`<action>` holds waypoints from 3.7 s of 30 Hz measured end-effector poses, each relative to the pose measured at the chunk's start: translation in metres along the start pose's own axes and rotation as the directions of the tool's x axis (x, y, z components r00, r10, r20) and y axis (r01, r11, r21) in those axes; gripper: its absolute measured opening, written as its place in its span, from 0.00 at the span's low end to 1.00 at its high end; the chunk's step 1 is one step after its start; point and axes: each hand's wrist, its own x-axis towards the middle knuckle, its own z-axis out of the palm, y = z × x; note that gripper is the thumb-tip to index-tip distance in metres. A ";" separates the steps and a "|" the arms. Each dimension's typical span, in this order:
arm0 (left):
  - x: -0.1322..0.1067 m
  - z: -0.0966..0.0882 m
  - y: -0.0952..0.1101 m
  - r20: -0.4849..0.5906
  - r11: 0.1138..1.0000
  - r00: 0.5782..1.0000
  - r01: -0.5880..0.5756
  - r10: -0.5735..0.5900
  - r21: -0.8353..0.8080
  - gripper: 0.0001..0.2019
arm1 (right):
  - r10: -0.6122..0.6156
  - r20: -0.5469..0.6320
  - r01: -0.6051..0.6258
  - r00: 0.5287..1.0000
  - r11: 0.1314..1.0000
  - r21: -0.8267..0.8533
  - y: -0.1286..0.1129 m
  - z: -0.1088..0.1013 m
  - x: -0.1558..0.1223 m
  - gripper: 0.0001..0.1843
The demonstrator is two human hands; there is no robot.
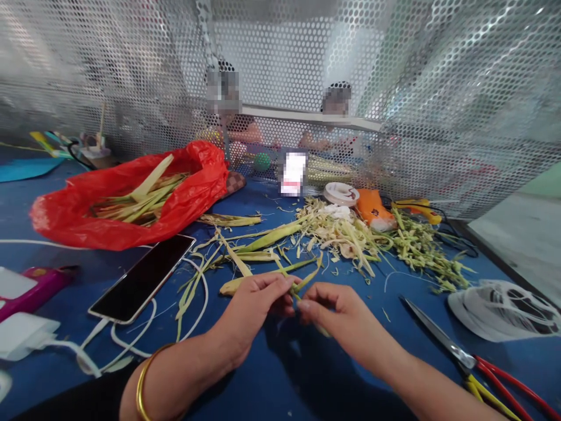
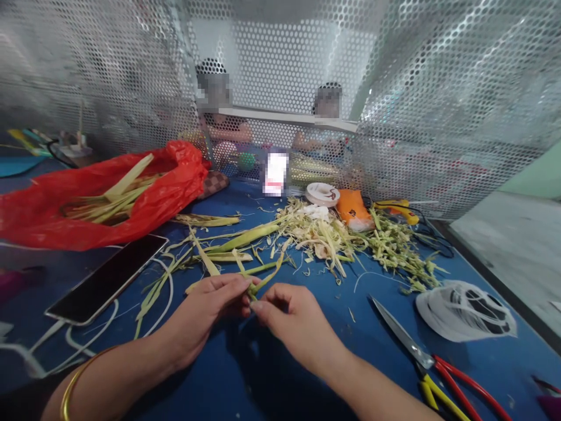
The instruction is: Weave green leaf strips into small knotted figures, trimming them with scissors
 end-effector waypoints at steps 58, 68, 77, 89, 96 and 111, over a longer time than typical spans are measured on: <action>0.004 0.000 0.003 -0.049 0.988 0.998 -0.035 0.043 0.152 0.09 | -0.233 -0.066 0.190 0.970 0.901 -0.391 0.001 -0.021 0.005 0.10; 0.005 0.000 0.001 -0.050 0.995 0.999 -0.007 0.012 0.102 0.09 | -0.323 -0.101 0.244 0.941 0.854 -0.459 0.001 -0.020 0.003 0.11; 0.006 -0.001 -0.002 0.024 0.990 0.999 0.030 -0.033 0.136 0.13 | -0.433 -0.039 0.362 0.901 0.797 -0.484 0.005 -0.016 0.004 0.09; 0.001 0.002 0.003 0.077 0.992 0.993 0.083 -0.090 0.093 0.16 | -0.490 -0.039 0.392 0.871 0.739 -0.548 0.003 -0.016 0.002 0.07; 0.000 0.002 0.003 0.109 0.986 0.992 0.049 -0.067 0.161 0.12 | -0.541 -0.120 0.362 0.832 0.694 -0.622 0.002 -0.010 -0.001 0.10; 0.003 0.001 0.001 -0.095 0.988 0.986 -0.131 0.139 0.084 0.12 | -0.007 0.046 0.008 0.999 1.000 -0.019 -0.001 0.006 -0.005 0.14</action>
